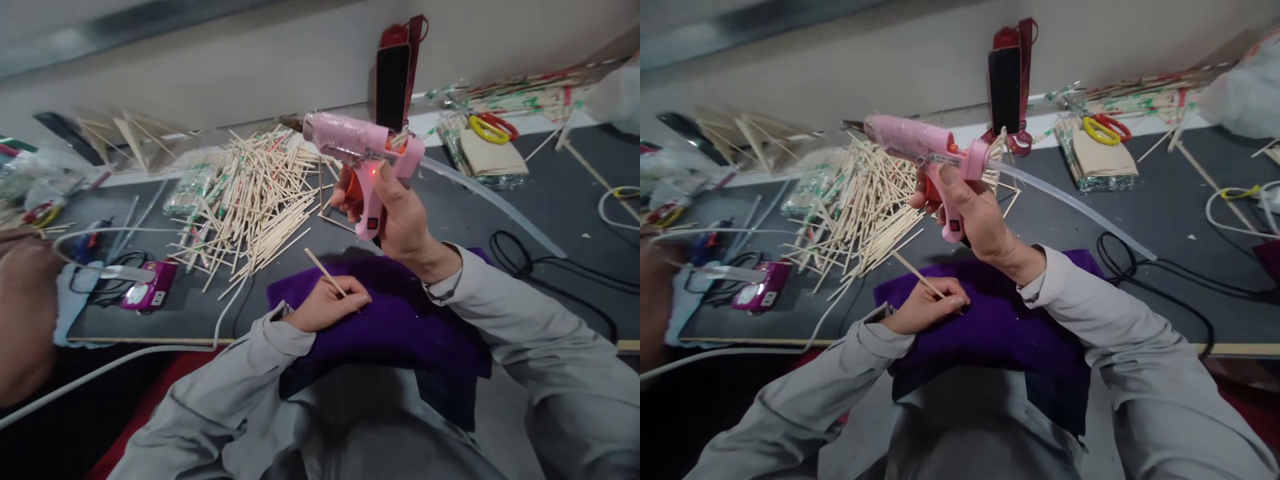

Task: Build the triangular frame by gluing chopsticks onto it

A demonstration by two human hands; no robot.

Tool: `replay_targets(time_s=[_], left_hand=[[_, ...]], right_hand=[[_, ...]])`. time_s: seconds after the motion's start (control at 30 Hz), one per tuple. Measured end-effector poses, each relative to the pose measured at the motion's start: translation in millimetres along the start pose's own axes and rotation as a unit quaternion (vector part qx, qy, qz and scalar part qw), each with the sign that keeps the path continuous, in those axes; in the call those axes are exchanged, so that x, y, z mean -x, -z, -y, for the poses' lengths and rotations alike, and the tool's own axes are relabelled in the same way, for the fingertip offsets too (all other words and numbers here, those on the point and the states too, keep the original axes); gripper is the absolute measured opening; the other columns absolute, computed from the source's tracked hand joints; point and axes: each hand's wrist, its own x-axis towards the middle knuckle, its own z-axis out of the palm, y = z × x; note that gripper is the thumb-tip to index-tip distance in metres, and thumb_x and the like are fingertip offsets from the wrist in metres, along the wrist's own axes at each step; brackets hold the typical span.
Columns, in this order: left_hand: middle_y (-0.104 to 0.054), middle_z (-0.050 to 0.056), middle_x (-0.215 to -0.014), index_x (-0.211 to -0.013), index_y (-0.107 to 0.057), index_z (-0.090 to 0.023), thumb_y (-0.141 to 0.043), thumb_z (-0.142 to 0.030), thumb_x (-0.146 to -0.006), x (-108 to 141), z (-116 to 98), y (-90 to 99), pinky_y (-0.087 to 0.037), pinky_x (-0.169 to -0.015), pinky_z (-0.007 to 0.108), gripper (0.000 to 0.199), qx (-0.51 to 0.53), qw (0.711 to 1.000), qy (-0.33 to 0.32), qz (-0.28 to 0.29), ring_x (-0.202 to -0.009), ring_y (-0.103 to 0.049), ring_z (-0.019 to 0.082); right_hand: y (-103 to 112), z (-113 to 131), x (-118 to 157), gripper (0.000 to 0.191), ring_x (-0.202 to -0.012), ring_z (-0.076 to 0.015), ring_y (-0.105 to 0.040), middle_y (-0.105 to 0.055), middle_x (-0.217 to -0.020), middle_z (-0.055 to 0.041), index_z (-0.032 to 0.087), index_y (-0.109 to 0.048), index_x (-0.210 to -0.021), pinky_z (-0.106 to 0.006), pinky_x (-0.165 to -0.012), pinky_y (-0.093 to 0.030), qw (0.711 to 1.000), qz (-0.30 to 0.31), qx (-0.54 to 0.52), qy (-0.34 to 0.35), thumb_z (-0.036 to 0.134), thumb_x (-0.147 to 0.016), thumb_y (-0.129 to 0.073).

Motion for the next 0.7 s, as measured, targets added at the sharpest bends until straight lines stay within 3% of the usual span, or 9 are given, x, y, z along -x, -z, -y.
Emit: replay_targets(time_s=[0.17,0.27,0.37,0.53,0.7], left_hand=[[-0.064,0.005,-0.065,-0.076,-0.071,-0.01,-0.069,-0.041,-0.08,-3.0,2.1,5.6,-0.043,-0.054,0.021,0.032,-0.005,0.998,-0.011,0.056,-0.058,-0.054,0.01],[-0.063,0.003,-0.065,-0.1,-0.074,-0.009,-0.067,-0.037,-0.082,-5.6,2.8,2.6,-0.042,-0.055,0.021,0.034,-0.024,0.996,-0.029,0.079,-0.058,-0.052,0.01],[-0.057,-0.002,-0.059,-0.124,-0.067,-0.012,-0.065,-0.036,-0.084,-8.4,2.9,1.1,-0.04,-0.054,0.02,0.047,-0.061,0.993,-0.038,0.091,-0.055,-0.047,0.009],[-0.072,0.006,-0.081,-0.116,-0.072,-0.013,-0.064,-0.033,-0.084,-11.8,1.6,9.7,-0.046,-0.061,0.022,0.039,-0.095,0.982,-0.06,0.152,-0.065,-0.056,0.012],[-0.07,0.004,-0.07,-0.111,-0.075,-0.015,-0.062,-0.033,-0.085,-11.9,1.6,22.1,-0.043,-0.056,0.019,0.034,-0.12,0.971,-0.077,0.19,-0.058,-0.055,0.01]], right_hand=[[-11.4,-15.2,4.0,0.055,-0.072,-0.0141,-0.06,-0.062,-0.081,-0.0046,0.019,-0.065,-0.102,-0.025,-0.054,-0.048,1.0,-0.006,0.009,-0.009,0.069,-0.086,-0.049],[-22.3,-17.7,-2.8,0.052,-0.069,-0.0127,-0.058,-0.062,-0.08,-0.0041,0.019,-0.064,-0.097,-0.023,-0.052,-0.046,1.0,-0.004,0.021,-0.007,0.068,-0.087,-0.05],[-32.1,-17.3,-8.8,0.049,-0.067,-0.0108,-0.057,-0.065,-0.083,-0.0031,0.019,-0.063,-0.096,-0.022,-0.053,-0.046,1.0,0.002,0.026,0.005,0.066,-0.088,-0.049],[-35.6,-36.1,1.6,0.044,-0.066,-0.0112,-0.057,-0.066,-0.082,-0.0024,0.02,-0.062,-0.094,-0.023,-0.054,-0.046,1.0,-0.02,0.021,-0.006,0.063,-0.088,-0.051],[-30.8,-55.5,14.4,0.047,-0.068,-0.0124,-0.058,-0.067,-0.081,-0.0027,0.021,-0.064,-0.092,-0.023,-0.054,-0.046,0.997,-0.005,0.075,-0.033,0.066,-0.086,-0.051]])
